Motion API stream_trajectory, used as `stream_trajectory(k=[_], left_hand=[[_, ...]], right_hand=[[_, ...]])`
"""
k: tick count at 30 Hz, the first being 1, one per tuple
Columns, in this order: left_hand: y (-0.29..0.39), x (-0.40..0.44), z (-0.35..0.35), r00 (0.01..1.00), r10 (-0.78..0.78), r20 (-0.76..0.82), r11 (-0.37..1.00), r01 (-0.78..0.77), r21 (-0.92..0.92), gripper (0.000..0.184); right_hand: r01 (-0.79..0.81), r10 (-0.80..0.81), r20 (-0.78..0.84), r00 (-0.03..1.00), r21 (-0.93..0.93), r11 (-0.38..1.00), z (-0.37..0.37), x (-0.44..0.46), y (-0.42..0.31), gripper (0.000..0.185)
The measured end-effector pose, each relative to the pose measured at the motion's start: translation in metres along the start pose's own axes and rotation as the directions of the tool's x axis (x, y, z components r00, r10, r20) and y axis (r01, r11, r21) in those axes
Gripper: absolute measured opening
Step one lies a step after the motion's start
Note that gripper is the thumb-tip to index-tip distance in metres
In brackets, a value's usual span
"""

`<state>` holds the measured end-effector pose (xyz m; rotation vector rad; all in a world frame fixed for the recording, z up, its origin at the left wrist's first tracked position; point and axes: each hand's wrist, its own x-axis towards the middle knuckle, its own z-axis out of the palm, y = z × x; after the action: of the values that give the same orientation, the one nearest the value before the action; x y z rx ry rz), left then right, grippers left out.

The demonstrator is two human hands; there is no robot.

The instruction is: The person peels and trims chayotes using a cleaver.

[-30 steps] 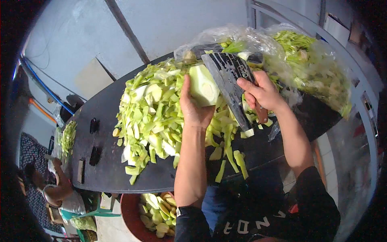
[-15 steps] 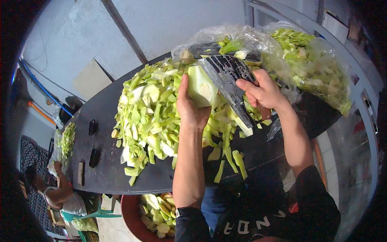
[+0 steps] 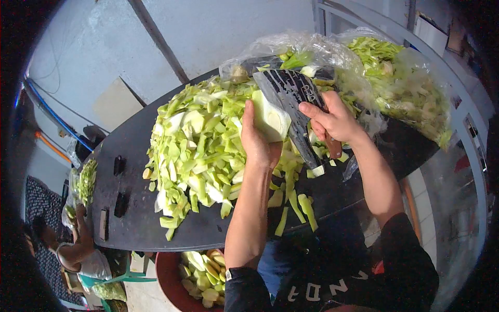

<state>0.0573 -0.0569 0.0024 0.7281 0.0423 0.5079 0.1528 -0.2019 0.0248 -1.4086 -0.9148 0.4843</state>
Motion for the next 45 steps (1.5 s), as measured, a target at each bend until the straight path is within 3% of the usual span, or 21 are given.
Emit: stream_trajectory(k=[10,21,28,30,31,33,34,36,37,38,39,40,42,43,45], left_hand=[[-0.004,-0.001,0.0,0.998,0.009,0.069,1.0,-0.008,-0.016,0.052],[0.012,-0.005,0.007,0.994,-0.112,0.01,0.991,0.111,0.07,0.046],[0.017,-0.002,0.004,0.983,-0.184,-0.01,0.983,0.184,0.011,0.044],[0.021,-0.002,0.003,0.98,-0.189,-0.068,0.974,0.196,0.114,0.046],[0.024,0.001,-0.003,0.98,-0.186,-0.07,0.975,0.193,0.112,0.046],[0.03,0.007,-0.015,0.989,-0.012,0.145,0.996,0.024,-0.082,0.049],[0.03,0.007,-0.016,0.998,0.061,0.029,0.986,-0.056,-0.157,0.051],[0.029,0.007,-0.019,0.979,0.18,-0.096,0.949,-0.198,-0.243,0.05],[0.029,0.009,-0.019,0.978,0.182,-0.097,0.951,-0.2,-0.236,0.05],[0.028,0.011,-0.018,0.95,0.241,-0.196,0.931,-0.284,-0.228,0.05],[0.026,0.011,-0.019,0.909,0.292,-0.297,0.909,-0.36,-0.21,0.05],[0.025,0.009,-0.023,0.911,0.285,-0.3,0.913,-0.353,-0.206,0.05],[0.022,0.011,-0.034,0.883,0.464,-0.075,0.854,-0.468,-0.228,0.046],[0.022,0.015,-0.04,0.861,0.506,0.053,0.812,-0.455,-0.366,0.047],[0.022,0.017,-0.046,0.841,0.538,0.063,0.795,-0.481,-0.371,0.047]], right_hand=[[0.009,-0.009,-0.005,1.0,0.007,1.0,0.005,0.001,0.008,0.031],[0.005,-0.007,0.03,1.0,0.068,0.998,0.004,-0.001,0.0,0.033],[-0.01,0.007,0.047,0.999,0.069,0.998,0.002,-0.004,-0.005,0.028],[0.028,-0.029,-0.022,0.999,-0.014,1.0,-0.002,-0.003,-0.005,0.028],[0.02,-0.023,-0.079,0.997,-0.04,0.999,-0.007,-0.004,-0.006,0.028],[0.062,-0.073,-0.136,0.988,-0.083,0.995,-0.01,-0.003,-0.008,0.022],[0.062,-0.084,-0.188,0.979,-0.123,0.99,-0.007,-0.006,-0.008,0.022],[0.283,-0.442,-0.221,0.869,-0.51,0.812,0.016,-0.006,0.001,0.021],[0.187,-0.414,-0.161,0.896,-0.71,0.679,0.027,-0.014,-0.002,0.018],[0.401,-0.649,0.034,0.76,-0.81,0.427,0.038,-0.01,0.008,0.01],[0.45,-0.646,0.119,0.754,-0.81,0.376,0.048,-0.014,0.011,0.009],[0.496,-0.636,0.203,0.745,-0.806,0.323,0.057,-0.019,0.014,0.009],[0.562,-0.669,0.296,0.681,-0.798,0.218,0.068,-0.026,0.011,0.012],[0.584,-0.664,0.332,0.67,-0.788,0.194,0.07,-0.028,0.009,0.012],[0.581,-0.667,0.331,0.668,-0.791,0.189,0.074,-0.029,0.009,0.013]])
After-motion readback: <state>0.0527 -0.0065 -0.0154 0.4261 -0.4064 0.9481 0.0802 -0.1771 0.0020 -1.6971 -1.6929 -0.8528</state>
